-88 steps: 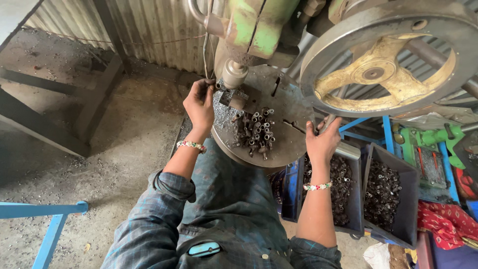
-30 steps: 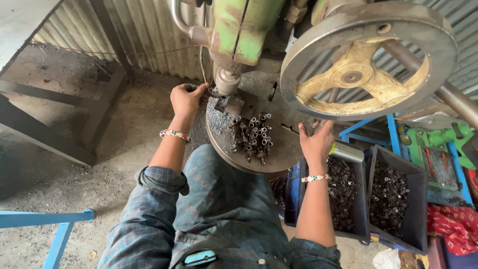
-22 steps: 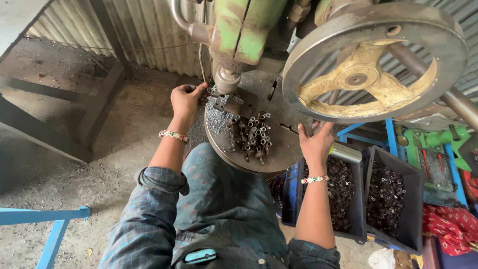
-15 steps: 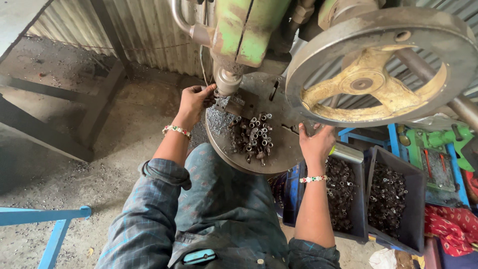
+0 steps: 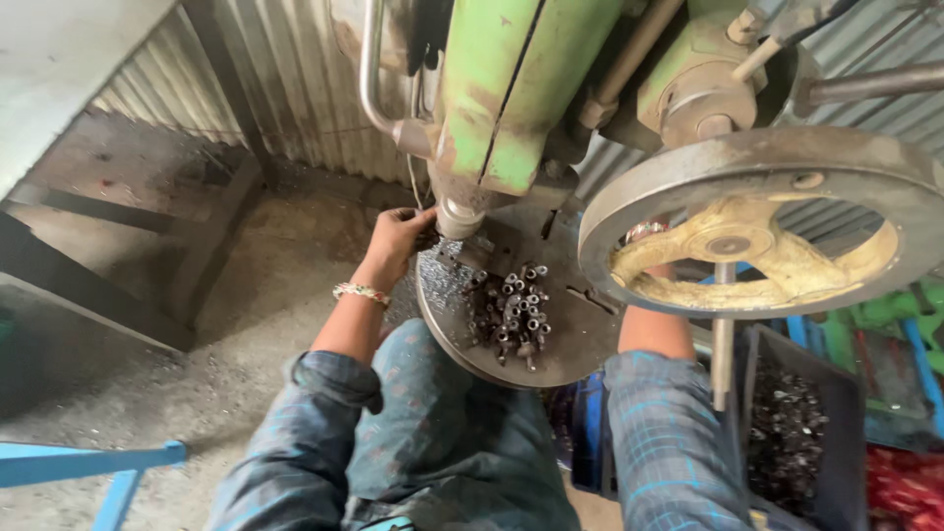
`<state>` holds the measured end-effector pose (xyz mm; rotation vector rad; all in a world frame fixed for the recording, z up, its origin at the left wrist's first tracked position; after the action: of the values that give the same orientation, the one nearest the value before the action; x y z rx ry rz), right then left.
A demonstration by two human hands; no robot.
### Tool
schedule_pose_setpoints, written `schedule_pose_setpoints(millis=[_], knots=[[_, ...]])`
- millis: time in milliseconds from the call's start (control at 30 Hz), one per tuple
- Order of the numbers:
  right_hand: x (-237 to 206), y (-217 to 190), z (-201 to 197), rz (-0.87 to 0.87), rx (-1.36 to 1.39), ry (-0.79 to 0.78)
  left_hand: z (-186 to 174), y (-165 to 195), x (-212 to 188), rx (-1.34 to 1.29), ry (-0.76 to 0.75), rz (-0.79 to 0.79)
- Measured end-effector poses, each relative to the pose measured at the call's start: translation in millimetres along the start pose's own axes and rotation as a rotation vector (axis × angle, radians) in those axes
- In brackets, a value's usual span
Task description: The person sits at a drill press and works through a pile of small dark metal fittings on the machine table. They place each fitting under the drill bit, operate the drill press to machine it, and set it aside, then sweep batches of finished fittings off the table into collection bins.
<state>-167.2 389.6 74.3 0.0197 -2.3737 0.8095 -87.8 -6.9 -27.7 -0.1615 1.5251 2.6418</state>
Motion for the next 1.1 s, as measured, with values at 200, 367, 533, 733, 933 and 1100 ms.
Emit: schedule_pose_setpoints(millis=[200,367,533,733,933,1100], knots=[[-38,-14,-12,-0.050,-0.175,-0.092,-4,-1,-2,0.023,0.047,0.040],[-150,-21,-81,-0.005,-0.188,-0.110,-10,-17,-11,0.083,0.283,0.154],[-170,-37,-117,0.012,-0.047,-0.243,-11,-14,-8,-0.006,0.268,0.097],[-163,-47,-110,-0.012,-0.034,-0.205,-14,0,-10,0.230,0.296,0.175],[-164,-39,-108,0.043,0.038,-0.238,-7,11,-15,0.319,0.228,0.055],[-162,-44,-109,0.008,-0.013,-0.225,3,19,-22,0.148,0.223,0.115]])
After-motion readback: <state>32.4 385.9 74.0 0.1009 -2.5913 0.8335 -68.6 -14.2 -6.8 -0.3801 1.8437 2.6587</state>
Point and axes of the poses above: each hand's wrist, its own x-axis towards the middle knuckle, its own z-axis out of the palm, y = z × x, the point moved 5 cm from there along x, towards the middle knuckle, and after that the axes turned 10 degrees about -y, right-handed, at the moved point
